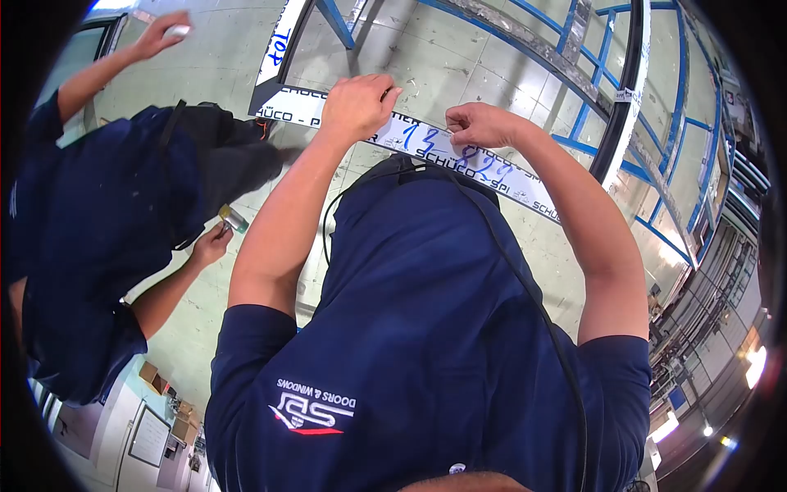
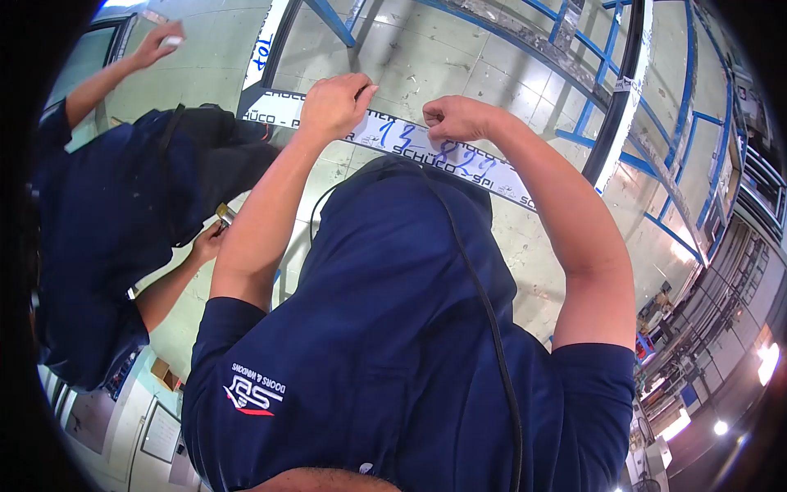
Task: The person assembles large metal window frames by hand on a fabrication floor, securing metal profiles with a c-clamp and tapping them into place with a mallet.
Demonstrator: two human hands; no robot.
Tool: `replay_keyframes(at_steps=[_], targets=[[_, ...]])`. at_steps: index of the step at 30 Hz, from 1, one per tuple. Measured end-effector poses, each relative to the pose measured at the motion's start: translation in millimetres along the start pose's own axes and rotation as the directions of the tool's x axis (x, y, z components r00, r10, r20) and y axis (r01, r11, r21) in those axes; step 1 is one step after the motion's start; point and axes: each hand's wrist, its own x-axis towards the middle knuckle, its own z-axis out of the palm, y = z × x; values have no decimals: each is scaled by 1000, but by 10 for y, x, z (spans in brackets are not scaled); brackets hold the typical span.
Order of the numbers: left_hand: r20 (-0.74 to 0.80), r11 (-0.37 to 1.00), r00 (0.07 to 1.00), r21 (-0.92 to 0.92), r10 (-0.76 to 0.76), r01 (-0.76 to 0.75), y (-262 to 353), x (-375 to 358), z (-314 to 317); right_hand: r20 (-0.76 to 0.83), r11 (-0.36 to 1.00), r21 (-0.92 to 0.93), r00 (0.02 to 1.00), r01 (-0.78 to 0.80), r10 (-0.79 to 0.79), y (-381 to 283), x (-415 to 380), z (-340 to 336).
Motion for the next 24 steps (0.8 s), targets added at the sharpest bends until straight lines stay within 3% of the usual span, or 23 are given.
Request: replay_keyframes(at_steps=[6, 8, 9, 12, 15, 17, 20, 22, 23, 24], targets=[[-32, 999, 999, 5, 38, -38, -9, 0, -11, -91, 998, -58, 996, 22, -27, -164, -255, 58], [-37, 999, 998, 3, 44, -44, 14, -10, -16, -248, 995, 22, 964, 100, -91, -98, -346, 94], [-30, 999, 999, 3, 37, -36, 31, -13, -25, -253, 995, 20, 963, 101, -93, -59, -384, 116], [-46, 999, 998, 16, 52, -51, -1, -10, -35, -250, 974, 227, 966, -14, 72, -10, -417, 171], [-84, 994, 991, 21, 106, -104, -44, -13, 17, -314, 977, 212, 946, -16, 83, 50, -385, 301], [-54, 988, 992, 117, 111, -104, -35, -17, 15, -365, 981, 192, 928, -3, 74, 68, -383, 394], [-14, 996, 998, 60, 63, -62, 12, -11, -52, -472, 978, 206, 879, 36, 67, 55, -469, 489], [34, 999, 999, 18, 34, -34, 27, -15, -76, -620, 970, 235, 778, 58, 104, 42, -549, 578], [39, 999, 998, 14, 42, -43, 12, -20, -47, -623, 969, 241, 774, 52, 114, 68, -591, 622], [-13, 998, 998, 18, 55, -55, -15, -17, -3, -686, 964, 261, 713, 54, 146, 116, -637, 675]])
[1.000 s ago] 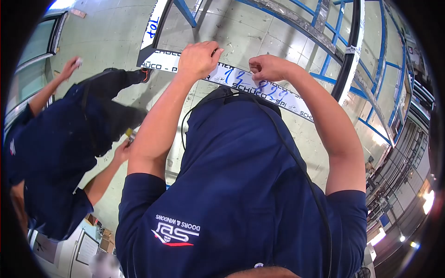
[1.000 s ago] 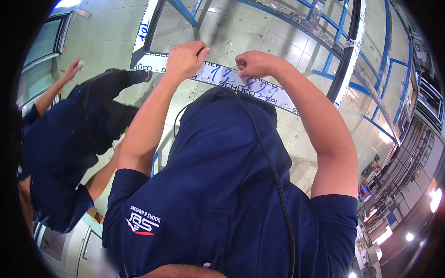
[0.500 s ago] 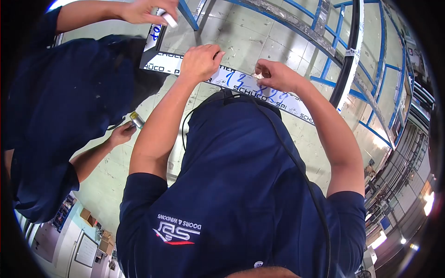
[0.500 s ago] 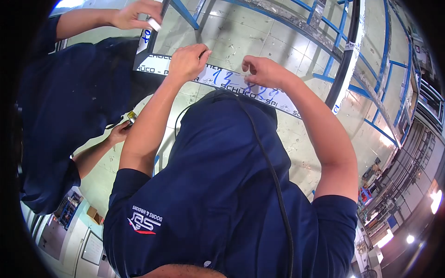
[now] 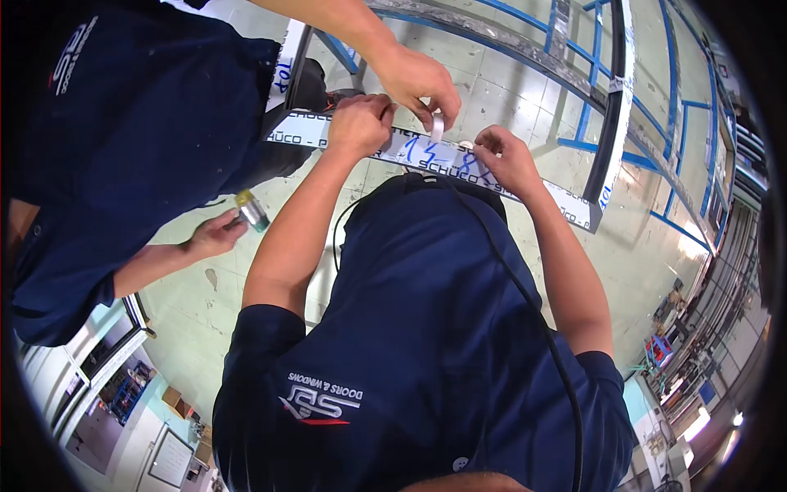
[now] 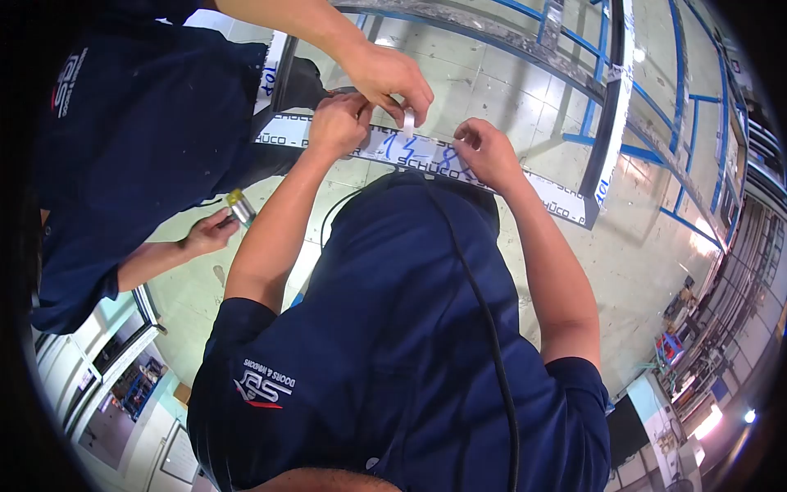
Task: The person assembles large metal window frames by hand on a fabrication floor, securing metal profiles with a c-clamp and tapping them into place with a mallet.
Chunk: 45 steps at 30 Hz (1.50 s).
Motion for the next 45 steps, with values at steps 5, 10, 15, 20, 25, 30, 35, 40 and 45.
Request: replay_keyframes(at_steps=[5, 10, 15, 20, 25, 30, 35, 40, 45], targets=[[-96, 994, 995, 109, -7, 18, 58, -20, -9, -249, 997, -75, 968, -34, 14, 265, -367, -78], [-286, 992, 953, 106, 101, -73, 75, -194, 35, -384, 914, -406, 911, -19, -152, 538, -656, -154], [-278, 986, 951, 132, 134, -100, 376, -805, 0, -423, 824, -566, 867, -26, -263, 724, -759, -177], [-274, 992, 961, 129, 38, -2, 627, -1535, 100, -424, 832, -554, 865, -12, -270, 779, -770, -164], [-164, 968, 986, 242, -28, 68, 810, -2088, 343, -381, 834, -545, 859, 89, -341, 864, -896, -238], [-119, 939, 977, 277, -177, 204, 898, -2705, 567, -475, 784, -607, 850, -130, -226, 1151, -1237, -381], [-65, 896, 966, 363, -250, 256, 1017, -3522, 778, -524, 759, -647, 770, -80, -365, 1542, -1387, -498], [36, 852, 919, 390, -393, 349, 1266, -4132, 831, -472, 746, -665, 790, -28, -391, 1480, -1452, -540], [41, 863, 923, 374, -382, 340, 1369, -4165, 745, -393, 723, -690, 824, 29, -408, 1562, -1415, -567]])
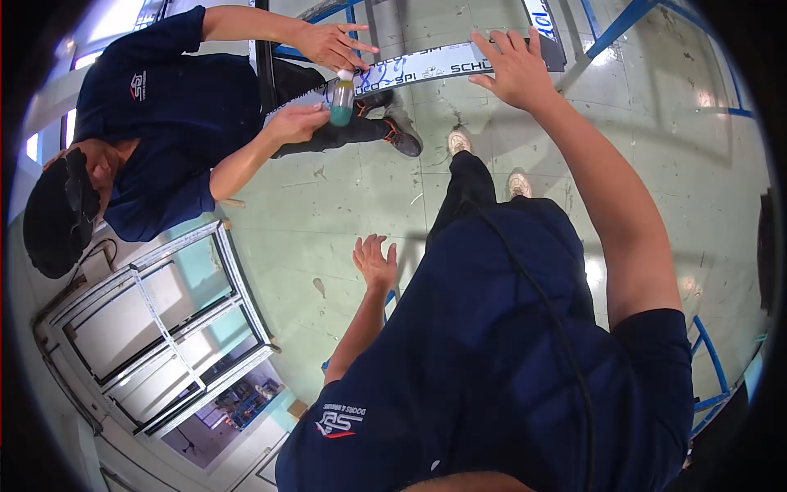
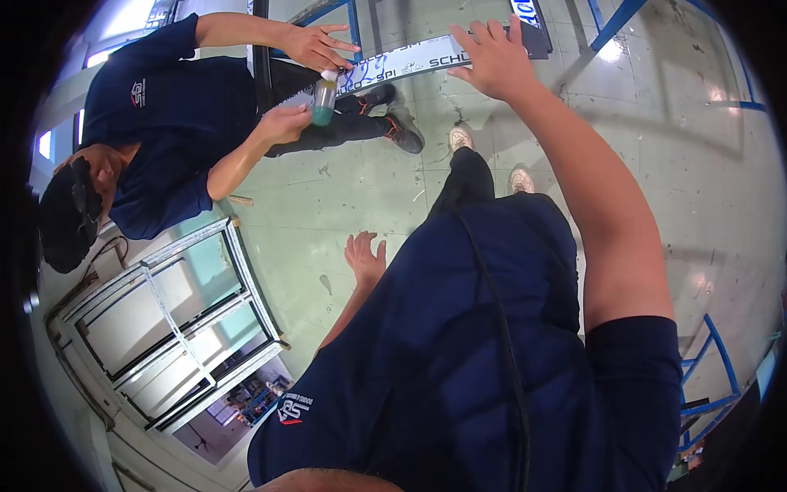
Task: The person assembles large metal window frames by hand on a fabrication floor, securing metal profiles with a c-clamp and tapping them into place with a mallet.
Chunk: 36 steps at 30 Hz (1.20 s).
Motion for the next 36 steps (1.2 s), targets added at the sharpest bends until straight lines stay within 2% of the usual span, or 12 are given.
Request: replay_keyframes(at_steps=[3, 6, 9, 10, 12, 20, 36], targets=[[-56, 1000, 998, -1, -14, 14, 41, 131, -113, -92, 1000, -25, 996, 5, -7, -13, -5, 74], [-121, 999, 992, -30, -31, 28, 117, 253, -228, -86, 999, -33, 996, -1, -2, -29, 2, 53], [-155, 999, 988, -46, 14, -21, 174, 286, -257, -85, 1000, -30, 996, 2, -5, -45, 6, 9], [-139, 999, 990, -50, 8, -15, 197, 281, -250, -86, 999, -31, 996, 6, -8, -51, 2, -7], [-126, 998, 992, -55, 1, -8, 208, 283, -206, 50, 998, -51, 998, -33, 36, -79, 29, -82], [4, 995, 996, -41, -87, 87, 170, 84, -132, 38, 998, -47, 998, -39, 40, -75, 52, -105], [-32, 994, 996, -76, -86, 83, 215, 65, -167, 26, 1000, -4, 999, -27, 27, -73, 55, -140]])
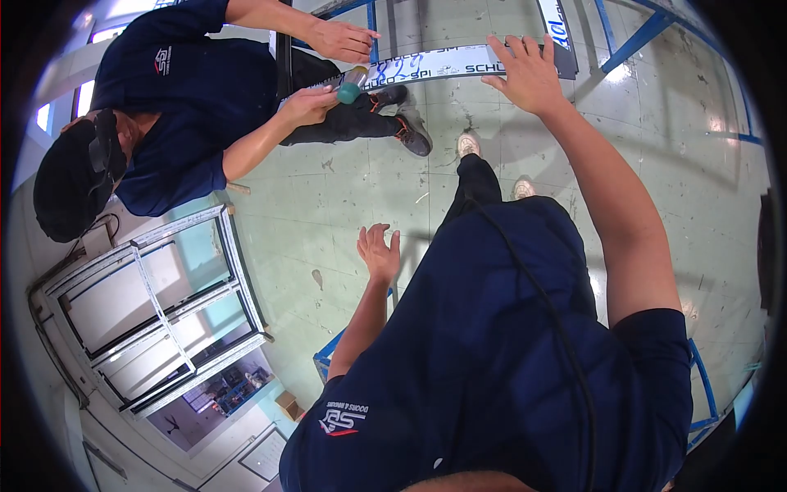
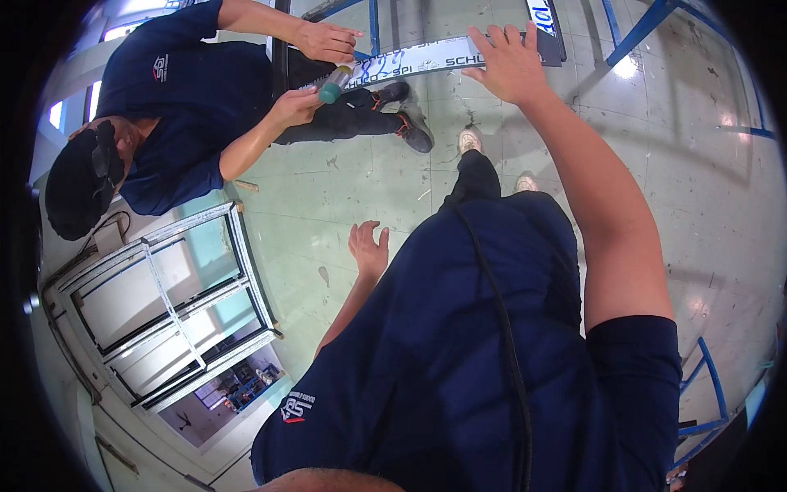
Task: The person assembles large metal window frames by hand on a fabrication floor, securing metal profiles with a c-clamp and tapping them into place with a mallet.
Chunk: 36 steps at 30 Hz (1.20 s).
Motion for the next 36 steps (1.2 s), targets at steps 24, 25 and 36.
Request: replay_keyframes(at_steps=[24, 25, 36], targets=[[31, 1000, 999, 7, -28, 28, 32, -32, -18, -134, 999, 10, 990, 51, -49, 53, 19, 142], [29, 1000, 999, 9, -30, 29, 35, -32, -11, -134, 999, 10, 990, 52, -50, 54, 18, 149], [26, 999, 999, 15, -36, 36, 48, -4, 35, -143, 998, 18, 988, 53, -50, 64, 31, 197]])
